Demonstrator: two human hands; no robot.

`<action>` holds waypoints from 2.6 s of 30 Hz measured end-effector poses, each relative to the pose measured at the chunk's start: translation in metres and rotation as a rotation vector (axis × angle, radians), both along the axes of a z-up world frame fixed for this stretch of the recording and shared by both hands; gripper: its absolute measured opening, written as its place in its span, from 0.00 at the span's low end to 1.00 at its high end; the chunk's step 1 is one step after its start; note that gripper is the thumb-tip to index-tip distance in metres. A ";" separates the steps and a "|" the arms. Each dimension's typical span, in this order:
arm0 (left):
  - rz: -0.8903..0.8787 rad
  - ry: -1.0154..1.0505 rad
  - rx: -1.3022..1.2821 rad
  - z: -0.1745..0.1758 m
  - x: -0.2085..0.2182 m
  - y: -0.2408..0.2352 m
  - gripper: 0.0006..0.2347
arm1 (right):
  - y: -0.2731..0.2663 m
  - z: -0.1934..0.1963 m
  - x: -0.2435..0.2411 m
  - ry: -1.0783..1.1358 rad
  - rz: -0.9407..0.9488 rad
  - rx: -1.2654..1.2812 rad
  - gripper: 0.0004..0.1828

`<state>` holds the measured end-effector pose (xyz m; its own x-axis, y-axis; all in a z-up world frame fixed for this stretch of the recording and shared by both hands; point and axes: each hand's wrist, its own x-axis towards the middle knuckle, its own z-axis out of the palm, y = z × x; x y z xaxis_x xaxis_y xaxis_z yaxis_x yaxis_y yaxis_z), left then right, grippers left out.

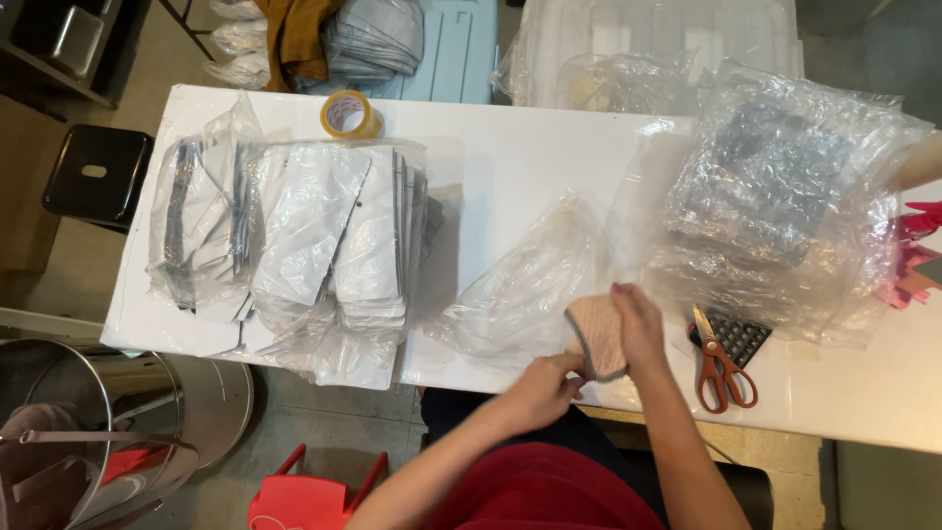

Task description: Packaging individual items into plastic bags and organizing them on a table

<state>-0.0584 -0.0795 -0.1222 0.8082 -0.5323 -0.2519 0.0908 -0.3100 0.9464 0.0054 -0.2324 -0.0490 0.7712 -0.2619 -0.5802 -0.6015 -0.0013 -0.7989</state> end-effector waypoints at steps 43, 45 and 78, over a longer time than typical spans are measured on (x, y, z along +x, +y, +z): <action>0.353 0.079 -0.325 0.011 0.192 0.060 0.07 | -0.012 -0.076 0.146 0.016 0.567 0.295 0.36; 0.360 0.082 -0.282 0.013 0.189 0.060 0.06 | -0.034 -0.132 0.163 0.064 0.467 0.366 0.53; 0.755 -0.576 0.233 0.024 0.164 0.121 0.24 | -0.086 -0.009 0.129 -0.005 0.607 -0.859 0.23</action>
<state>0.1051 0.0411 -0.0981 0.9484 0.1888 0.2547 -0.1146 -0.5450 0.8306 0.1345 -0.3185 -0.0579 0.9127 -0.1523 -0.3792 -0.3066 -0.8686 -0.3892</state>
